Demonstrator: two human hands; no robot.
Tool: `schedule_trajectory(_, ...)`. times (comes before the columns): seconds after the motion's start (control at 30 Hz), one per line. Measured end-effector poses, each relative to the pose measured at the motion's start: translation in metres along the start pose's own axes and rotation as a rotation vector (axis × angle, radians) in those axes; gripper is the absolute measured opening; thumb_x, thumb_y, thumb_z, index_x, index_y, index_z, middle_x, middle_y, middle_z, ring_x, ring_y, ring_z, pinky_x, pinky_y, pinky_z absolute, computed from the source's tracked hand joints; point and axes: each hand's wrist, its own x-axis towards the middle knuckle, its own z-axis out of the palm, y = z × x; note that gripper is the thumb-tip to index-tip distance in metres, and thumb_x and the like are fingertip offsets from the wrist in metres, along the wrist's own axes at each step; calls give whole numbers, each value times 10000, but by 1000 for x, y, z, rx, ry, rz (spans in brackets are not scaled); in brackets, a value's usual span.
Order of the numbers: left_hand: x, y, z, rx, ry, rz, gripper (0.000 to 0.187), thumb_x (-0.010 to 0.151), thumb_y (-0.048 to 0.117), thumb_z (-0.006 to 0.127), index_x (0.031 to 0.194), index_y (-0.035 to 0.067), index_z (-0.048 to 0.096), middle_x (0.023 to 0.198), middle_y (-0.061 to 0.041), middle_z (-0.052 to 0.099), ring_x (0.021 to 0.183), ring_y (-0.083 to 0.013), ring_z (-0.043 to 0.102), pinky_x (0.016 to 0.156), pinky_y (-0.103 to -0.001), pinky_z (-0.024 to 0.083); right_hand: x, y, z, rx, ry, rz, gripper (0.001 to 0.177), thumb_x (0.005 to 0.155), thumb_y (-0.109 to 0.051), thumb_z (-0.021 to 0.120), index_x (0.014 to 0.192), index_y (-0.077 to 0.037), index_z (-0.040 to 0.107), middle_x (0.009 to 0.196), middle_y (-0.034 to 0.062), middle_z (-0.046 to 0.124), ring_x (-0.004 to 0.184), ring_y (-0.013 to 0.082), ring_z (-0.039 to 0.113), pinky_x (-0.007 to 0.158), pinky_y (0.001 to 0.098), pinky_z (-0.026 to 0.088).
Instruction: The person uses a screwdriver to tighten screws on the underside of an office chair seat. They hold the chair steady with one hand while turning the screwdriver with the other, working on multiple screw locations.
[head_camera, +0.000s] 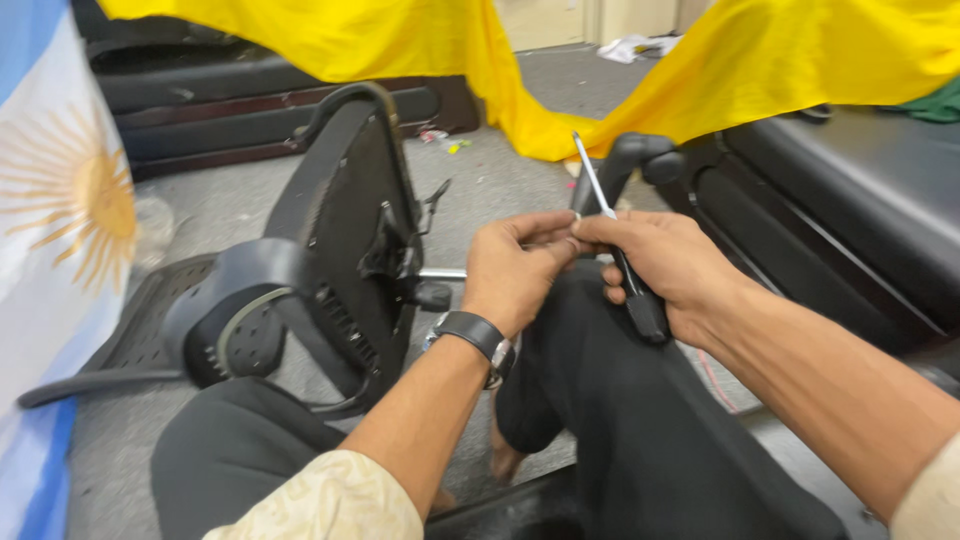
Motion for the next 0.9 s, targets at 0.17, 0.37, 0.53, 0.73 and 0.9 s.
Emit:
schedule_trajectory(0.17,2,-6,76,240,-120,-71,320,787,-9,682,1098,-41,752,951,-159,794,804,-172,749,731,-265,598,-34,11,-77,-56,156,53,182,962,-197,713,972,-16,695,713,48,564,514,119,496,423,268,412)
schedule_trajectory(0.37,10,-30,159,95,-335,-202,230,800,-8,679,1001,-73,771,910,-181,784,768,-184,767,695,-267,641,-70,20,-147,-31,336,129,194,903,-182,677,944,5,713,726,26,630,514,88,469,427,243,389)
schedule_trajectory(0.53,3,-76,214,116,-471,-400,239,774,-14,707,997,-65,777,913,-184,776,748,-208,758,667,-286,646,-95,41,-193,-118,453,258,234,891,-171,675,959,42,745,726,53,622,513,109,459,430,259,383)
schedule_trajectory(0.73,-17,-104,252,905,-840,132,214,644,133,859,853,106,820,876,-83,794,708,-199,722,652,-317,559,-115,74,-227,-246,480,492,273,903,-188,676,932,78,729,696,95,596,492,137,431,410,279,369)
schedule_trajectory(0.9,-35,-105,274,618,-912,-576,69,707,29,797,689,-23,755,724,-107,781,628,-126,763,544,-262,626,-132,92,-245,-305,438,632,335,929,-239,681,787,64,700,626,82,603,425,137,439,391,276,361)
